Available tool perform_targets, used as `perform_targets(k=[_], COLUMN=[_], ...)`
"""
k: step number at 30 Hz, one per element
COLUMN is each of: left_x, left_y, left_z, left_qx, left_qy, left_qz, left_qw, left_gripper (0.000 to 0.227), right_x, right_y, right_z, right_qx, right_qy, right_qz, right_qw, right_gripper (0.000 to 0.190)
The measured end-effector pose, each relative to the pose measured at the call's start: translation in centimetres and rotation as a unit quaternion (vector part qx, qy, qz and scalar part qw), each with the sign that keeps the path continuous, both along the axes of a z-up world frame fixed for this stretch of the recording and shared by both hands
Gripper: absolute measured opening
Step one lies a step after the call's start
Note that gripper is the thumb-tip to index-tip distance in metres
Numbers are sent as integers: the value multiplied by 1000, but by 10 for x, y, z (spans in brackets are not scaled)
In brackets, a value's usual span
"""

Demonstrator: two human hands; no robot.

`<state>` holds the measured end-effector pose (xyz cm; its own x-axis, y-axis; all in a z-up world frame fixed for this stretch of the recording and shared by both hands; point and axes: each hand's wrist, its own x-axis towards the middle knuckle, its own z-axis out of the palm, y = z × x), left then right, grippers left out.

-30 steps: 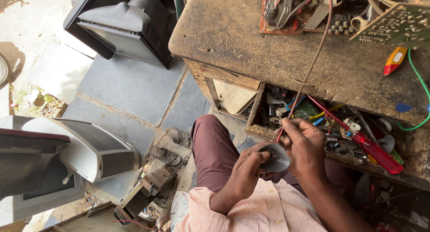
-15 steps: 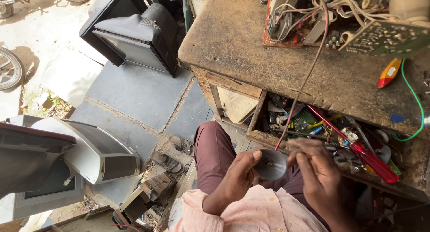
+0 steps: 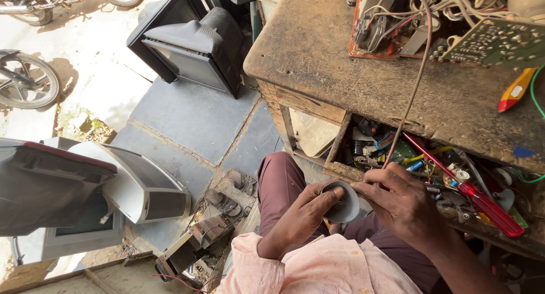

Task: The person sits on the floor and repairs a small electronic component, likely a speaker, by stripping wires and soldering connections. They use a soldering iron and pliers to manipulate the wires and attach a small white connector to the component.

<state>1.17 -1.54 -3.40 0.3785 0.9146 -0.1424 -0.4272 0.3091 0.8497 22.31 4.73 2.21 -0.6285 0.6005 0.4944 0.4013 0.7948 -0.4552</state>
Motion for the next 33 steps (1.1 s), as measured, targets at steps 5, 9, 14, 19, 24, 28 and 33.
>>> perform_targets(k=[5, 9, 14, 19, 24, 28, 33], left_x=[4, 7, 8, 5, 5, 5, 3], left_y=[3, 10, 17, 21, 23, 22, 24], left_z=[10, 11, 16, 15, 7, 1, 5], left_qx=[-9, 44, 38, 11, 25, 28, 1], left_qy=[7, 59, 88, 104, 103, 92, 68], left_qz=[-6, 9, 17, 15, 31, 38, 24], left_qw=[1000, 997, 995, 994, 994, 995, 997], left_gripper=[43, 46, 45, 45, 43, 44, 44], right_x=[0, 3, 2, 0, -1, -4, -5], right_y=[1, 3, -1, -2, -1, 0, 1], right_z=[3, 3, 0, -7, -15, -18, -19], right_qx=[15, 25, 16, 22, 8, 13, 12], right_qy=[-5, -7, 4, 17, 26, 40, 33], right_qz=[9, 5, -23, -31, -23, -25, -15], right_qw=[1000, 1000, 1000, 999, 999, 999, 999], right_gripper=[45, 45, 48, 50, 50, 48, 50])
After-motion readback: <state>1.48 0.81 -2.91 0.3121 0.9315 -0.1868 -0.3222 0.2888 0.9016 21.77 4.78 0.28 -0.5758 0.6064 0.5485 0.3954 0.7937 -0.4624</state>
